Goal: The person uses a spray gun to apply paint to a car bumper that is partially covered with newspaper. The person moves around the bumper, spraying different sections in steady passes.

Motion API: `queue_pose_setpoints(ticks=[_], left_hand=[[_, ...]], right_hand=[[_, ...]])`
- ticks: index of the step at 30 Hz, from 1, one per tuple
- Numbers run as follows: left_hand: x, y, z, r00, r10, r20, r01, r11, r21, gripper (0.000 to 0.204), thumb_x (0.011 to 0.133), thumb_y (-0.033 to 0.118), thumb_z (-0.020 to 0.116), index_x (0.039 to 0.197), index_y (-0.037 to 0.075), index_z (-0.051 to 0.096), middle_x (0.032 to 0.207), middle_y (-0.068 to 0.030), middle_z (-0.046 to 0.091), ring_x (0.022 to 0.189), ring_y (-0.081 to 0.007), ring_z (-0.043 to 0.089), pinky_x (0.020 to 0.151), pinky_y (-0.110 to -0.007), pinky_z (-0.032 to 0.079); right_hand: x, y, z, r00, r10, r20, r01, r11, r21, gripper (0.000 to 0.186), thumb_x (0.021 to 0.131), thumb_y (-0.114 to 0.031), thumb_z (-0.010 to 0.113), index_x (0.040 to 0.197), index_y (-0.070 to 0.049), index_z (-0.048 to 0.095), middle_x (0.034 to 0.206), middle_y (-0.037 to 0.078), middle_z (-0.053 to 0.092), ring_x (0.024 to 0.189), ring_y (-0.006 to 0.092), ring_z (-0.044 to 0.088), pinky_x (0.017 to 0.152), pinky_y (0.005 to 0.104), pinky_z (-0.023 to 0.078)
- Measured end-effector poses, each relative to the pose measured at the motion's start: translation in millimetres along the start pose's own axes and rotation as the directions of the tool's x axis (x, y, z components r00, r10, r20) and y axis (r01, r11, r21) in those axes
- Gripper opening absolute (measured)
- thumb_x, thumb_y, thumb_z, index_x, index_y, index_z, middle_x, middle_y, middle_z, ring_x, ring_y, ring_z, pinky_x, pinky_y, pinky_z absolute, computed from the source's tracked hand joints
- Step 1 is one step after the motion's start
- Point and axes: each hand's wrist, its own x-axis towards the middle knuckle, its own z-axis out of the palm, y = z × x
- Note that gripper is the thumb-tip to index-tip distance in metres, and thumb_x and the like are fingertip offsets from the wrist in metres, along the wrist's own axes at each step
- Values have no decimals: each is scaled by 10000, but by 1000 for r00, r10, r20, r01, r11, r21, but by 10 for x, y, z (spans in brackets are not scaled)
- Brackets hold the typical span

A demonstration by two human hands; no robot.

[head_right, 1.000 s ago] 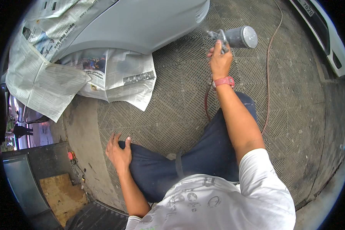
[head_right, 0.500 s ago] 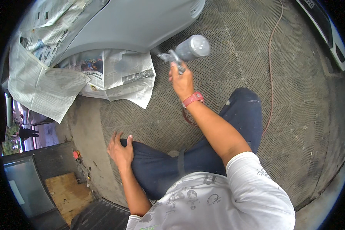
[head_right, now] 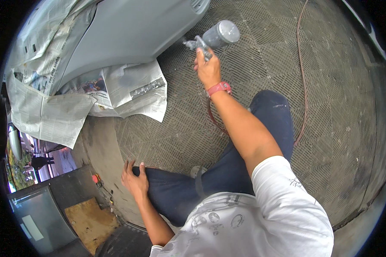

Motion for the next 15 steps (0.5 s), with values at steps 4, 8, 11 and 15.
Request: queue_pose_setpoints(ticks=[4,8,11,15], left_hand=[[-50,-17,-5,1000,14,-12,-13,1000,16,496,943,397,804,1341,105,748,1561,-125,617,1453,-344,536,1274,-527,309],[-88,31,-39,1000,17,-24,-17,1000,14,478,932,369,817,1325,104,750,1550,-133,626,1441,-352,545,1261,-527,320],[-110,110,-85,999,17,-30,-16,999,36,473,930,363,820,1320,104,751,1548,-141,626,1431,-362,551,1256,-531,326],[-132,272,-144,997,58,-44,-56,997,56,472,936,368,813,1320,100,750,1545,-156,623,1425,-375,552,1251,-538,335]], right_hand=[[478,-40,-288,993,-43,-107,41,999,-22,360,1122,-340,627,1187,8,695,753,42,688,593,129,669,520,300,523],[845,-50,-504,977,-59,-207,57,998,-17,379,1130,-357,608,1175,14,671,795,59,707,608,144,700,460,290,519],[1038,-41,-532,950,-52,-309,79,994,77,374,1125,-341,604,1215,18,661,795,79,708,576,162,696,451,313,526],[1009,56,-462,954,106,-281,-65,986,152,378,1125,-345,608,1248,10,640,779,67,683,572,158,682,430,298,514]])
